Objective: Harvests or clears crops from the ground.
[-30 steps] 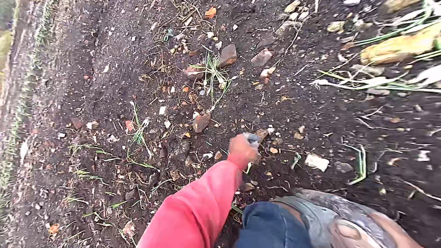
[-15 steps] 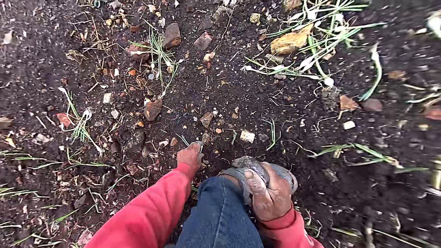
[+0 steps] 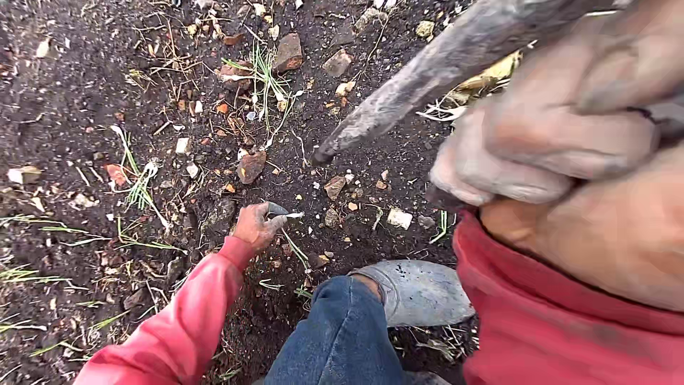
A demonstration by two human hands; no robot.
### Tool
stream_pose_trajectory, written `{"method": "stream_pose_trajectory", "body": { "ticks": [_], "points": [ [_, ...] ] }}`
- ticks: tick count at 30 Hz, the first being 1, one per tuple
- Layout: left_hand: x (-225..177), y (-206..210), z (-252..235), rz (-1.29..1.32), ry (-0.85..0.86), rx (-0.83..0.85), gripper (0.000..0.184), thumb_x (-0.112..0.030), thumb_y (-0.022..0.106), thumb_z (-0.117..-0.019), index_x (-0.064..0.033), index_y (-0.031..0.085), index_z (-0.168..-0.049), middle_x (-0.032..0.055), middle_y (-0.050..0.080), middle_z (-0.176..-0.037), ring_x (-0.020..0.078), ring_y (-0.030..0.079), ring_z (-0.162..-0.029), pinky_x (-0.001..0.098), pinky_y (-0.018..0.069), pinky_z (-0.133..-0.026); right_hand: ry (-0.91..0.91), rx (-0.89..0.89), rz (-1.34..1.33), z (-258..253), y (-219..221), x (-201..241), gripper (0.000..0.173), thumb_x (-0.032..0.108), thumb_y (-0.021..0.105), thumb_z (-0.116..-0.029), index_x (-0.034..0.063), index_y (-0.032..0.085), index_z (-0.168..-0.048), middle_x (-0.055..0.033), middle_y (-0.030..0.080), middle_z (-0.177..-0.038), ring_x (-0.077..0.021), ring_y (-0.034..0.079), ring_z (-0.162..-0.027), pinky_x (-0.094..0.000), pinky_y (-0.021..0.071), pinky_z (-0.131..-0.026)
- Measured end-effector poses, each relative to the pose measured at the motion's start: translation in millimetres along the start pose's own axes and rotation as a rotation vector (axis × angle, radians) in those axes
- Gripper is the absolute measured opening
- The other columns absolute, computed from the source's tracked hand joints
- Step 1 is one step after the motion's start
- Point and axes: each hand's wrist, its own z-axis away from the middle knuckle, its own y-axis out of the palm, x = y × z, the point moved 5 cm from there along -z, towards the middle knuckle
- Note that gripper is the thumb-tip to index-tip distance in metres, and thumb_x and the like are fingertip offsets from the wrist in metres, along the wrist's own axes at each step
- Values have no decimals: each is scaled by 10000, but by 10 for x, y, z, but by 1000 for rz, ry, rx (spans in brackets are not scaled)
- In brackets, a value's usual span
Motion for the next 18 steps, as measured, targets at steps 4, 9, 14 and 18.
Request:
{"method": "stream_pose_trajectory", "body": {
  "ticks": [4,9,14,18],
  "points": [
    [-41,54,-105,-92,-89,34,138,-240,788,-911,-120,800,-978,102,765,-906,271,726,-890,561,548,-866,213,31,667,365,10,-1341,382,424,523,-1026,75,637,-924,-3,564,-656,-134,552,-527,-370,484,-488],
    [-282,502,-345,-395,-104,162,251,-284,687,-958,-90,769,-1094,151,727,-1145,369,693,-1092,628,544,-915,298,-152,724,1437,-421,-1902,425,456,520,-1018,52,647,-982,2,565,-627,-112,551,-505,-351,497,-474],
    [-419,1063,-446,-562,-76,254,265,-145,546,-1032,-69,713,-1224,194,630,-1348,407,674,-1131,611,567,-866,169,-149,674,1418,-249,-1136,372,441,513,-1042,104,636,-945,39,531,-612,-75,519,-477,-295,466,-426],
    [-140,668,-235,-238,-21,-5,346,-105,548,-1036,3,609,-1360,250,602,-1372,403,586,-1295,560,475,-1094,-48,-110,362,899,36,-302,210,375,560,-1036,193,626,-953,120,543,-660,-5,525,-530,-192,464,-457]
  ]
}}
